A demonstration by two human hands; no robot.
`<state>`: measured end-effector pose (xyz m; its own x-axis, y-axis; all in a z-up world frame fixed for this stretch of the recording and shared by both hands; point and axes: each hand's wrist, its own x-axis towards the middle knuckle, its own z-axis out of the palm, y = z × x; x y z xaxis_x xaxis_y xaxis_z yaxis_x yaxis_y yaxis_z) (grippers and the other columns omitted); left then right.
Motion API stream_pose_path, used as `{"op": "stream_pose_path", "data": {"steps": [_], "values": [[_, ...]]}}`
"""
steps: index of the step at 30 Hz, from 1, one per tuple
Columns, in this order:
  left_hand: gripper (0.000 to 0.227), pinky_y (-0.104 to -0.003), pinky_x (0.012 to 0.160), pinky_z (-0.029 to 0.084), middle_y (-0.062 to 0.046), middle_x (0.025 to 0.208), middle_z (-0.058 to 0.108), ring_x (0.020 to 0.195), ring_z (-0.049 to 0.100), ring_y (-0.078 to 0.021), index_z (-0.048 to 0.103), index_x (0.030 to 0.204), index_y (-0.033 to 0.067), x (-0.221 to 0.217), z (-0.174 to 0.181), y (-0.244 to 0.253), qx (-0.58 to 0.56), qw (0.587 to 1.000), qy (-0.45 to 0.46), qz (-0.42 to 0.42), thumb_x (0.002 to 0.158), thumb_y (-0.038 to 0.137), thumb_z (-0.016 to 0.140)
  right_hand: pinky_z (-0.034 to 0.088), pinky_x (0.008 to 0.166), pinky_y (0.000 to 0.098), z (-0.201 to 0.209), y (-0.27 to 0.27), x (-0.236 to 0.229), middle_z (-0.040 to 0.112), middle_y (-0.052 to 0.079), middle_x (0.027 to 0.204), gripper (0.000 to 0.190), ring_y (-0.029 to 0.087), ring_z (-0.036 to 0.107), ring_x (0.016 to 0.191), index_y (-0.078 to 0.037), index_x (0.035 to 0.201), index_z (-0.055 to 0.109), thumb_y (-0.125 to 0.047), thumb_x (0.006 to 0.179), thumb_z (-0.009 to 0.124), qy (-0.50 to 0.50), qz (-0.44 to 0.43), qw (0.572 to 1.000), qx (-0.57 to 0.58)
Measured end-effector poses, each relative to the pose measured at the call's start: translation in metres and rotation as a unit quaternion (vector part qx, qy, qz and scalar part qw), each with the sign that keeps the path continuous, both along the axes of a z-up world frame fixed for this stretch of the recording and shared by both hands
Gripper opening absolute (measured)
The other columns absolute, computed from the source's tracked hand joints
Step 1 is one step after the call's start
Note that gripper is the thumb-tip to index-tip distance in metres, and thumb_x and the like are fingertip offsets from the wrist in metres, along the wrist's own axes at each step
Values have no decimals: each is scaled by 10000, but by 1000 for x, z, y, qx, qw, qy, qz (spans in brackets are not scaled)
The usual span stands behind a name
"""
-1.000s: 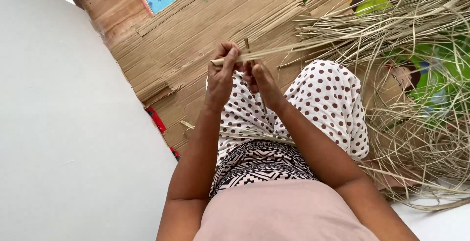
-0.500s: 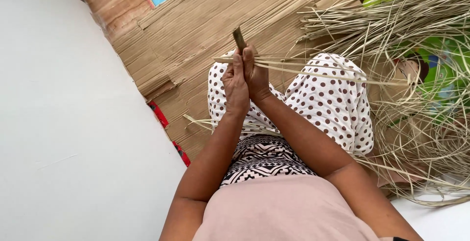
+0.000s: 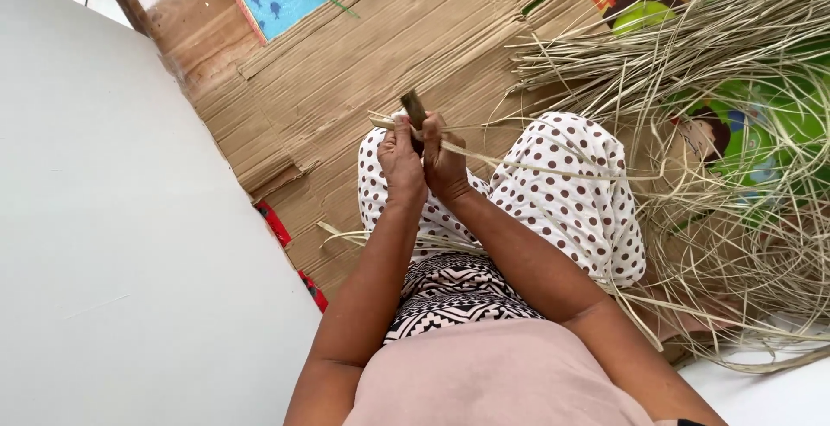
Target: Braiding thin strips of natural fiber into a continuous strand while sitting on the floor.
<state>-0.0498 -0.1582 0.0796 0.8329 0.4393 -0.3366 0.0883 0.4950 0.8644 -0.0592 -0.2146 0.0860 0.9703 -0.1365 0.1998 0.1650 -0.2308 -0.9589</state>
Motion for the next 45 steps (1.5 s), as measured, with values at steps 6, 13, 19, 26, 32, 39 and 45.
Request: {"op": "stream_pose_path", "data": {"steps": [6,13,19,26,32,39,45], "values": [[421,-204,478,538,-83,598,684,514,650,-95,623,713,74,14,-56,20,65,996,62,26,1010,373,632,550,789,394,-19,4,-13,634,149,708,387,228,667,725,-98,839,567,-318,1109,398,0,19,1000,8],[709,-509,1033,449,-266,1039,735,1105,677,-425,748,1022,-53,32,-41,38,193,942,273,19,912,604,503,511,571,452,17,10,-35,572,215,565,478,365,621,542,-59,758,528,-327,1124,380,25,63,998,-4],[522,-381,288,532,-8,398,345,289,430,-156,426,576,149,56,-102,84,-16,982,137,129,1009,440,438,314,409,190,41,4,-46,397,-43,467,606,63,366,390,-155,613,446,-432,1126,283,139,117,963,200],[443,-450,307,580,-214,515,591,374,641,-324,602,701,54,80,-186,139,136,942,220,217,924,431,531,253,388,187,17,-9,-60,327,-41,502,615,61,330,401,-174,656,430,-569,1092,249,214,144,922,287],[510,-434,984,539,-130,939,796,1026,737,-332,787,918,58,47,-159,175,259,873,355,211,930,492,519,246,376,193,26,-19,-74,304,-23,503,555,82,300,377,-174,764,441,-596,1081,269,230,137,907,325],[501,-553,841,588,-286,878,722,881,734,-444,727,1022,-89,-13,-126,192,465,802,372,-36,918,359,526,312,353,207,8,-29,-57,354,-14,503,568,87,378,369,-140,773,478,-577,1081,287,272,129,914,271],[585,-616,1122,333,-384,1340,551,1293,496,-547,503,1404,-114,-20,-1,118,673,718,133,-117,1013,300,633,261,367,190,-15,-36,-44,350,-13,494,548,67,345,371,-140,715,493,-504,1107,370,271,79,933,221]]}}
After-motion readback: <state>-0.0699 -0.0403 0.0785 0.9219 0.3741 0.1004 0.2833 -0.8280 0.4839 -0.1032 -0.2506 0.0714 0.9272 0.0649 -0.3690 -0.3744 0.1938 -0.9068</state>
